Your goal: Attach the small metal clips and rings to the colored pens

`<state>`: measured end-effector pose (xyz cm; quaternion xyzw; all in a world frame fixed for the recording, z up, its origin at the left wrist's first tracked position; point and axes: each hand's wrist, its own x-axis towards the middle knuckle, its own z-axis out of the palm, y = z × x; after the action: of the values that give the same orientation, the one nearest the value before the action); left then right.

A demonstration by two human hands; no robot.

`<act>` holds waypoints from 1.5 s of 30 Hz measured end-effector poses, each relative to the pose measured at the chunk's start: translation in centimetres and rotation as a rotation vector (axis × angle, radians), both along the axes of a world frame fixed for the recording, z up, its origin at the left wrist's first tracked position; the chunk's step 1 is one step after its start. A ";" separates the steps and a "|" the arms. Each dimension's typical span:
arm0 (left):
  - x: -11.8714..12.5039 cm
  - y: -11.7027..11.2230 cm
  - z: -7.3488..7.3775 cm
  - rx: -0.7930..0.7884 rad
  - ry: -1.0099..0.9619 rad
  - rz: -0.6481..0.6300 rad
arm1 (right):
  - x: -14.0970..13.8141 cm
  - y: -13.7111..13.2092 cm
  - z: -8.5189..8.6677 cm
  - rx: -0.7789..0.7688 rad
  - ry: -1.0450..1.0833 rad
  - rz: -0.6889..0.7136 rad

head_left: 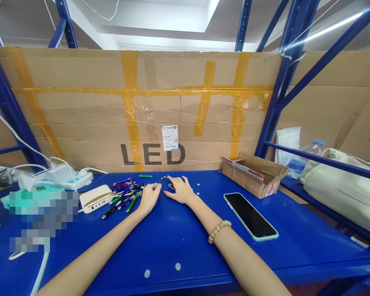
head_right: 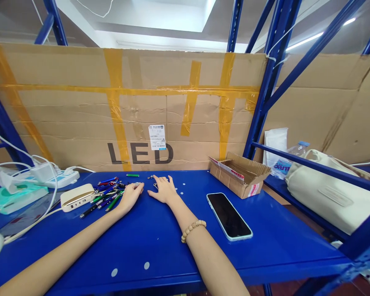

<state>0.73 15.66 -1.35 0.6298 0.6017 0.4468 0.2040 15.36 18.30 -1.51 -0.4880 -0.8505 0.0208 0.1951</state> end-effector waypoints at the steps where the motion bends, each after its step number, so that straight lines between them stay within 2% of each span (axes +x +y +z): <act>1: 0.0 0.0 0.1 -0.004 0.000 0.000 | 0.1 0.0 0.1 0.035 0.007 -0.008; 4: 0.1 -0.1 0.2 -0.017 0.018 -0.002 | 0.3 -0.1 0.5 0.097 0.017 -0.053; 13: 0.1 -0.1 0.0 0.031 0.152 -0.014 | 1.0 0.2 0.6 0.042 0.107 -0.157; 28: 0.3 0.1 -0.6 0.063 0.151 -0.069 | 1.2 -0.1 0.0 -0.020 0.145 -0.142; 32: 0.3 0.3 -1.1 0.115 0.191 -0.101 | 1.1 -0.1 -0.2 -0.015 0.101 -0.114; 37: 0.1 0.6 -1.7 0.111 0.224 -0.099 | 1.2 0.1 -0.3 -0.028 0.165 -0.121; 45: 0.1 0.5 -1.6 0.116 0.212 -0.120 | 0.5 -0.4 -0.4 0.036 0.132 -0.060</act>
<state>0.81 16.15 -2.93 0.7192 0.5541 0.3989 0.1290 15.86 17.89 -1.96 -0.5073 -0.8209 0.0317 0.2601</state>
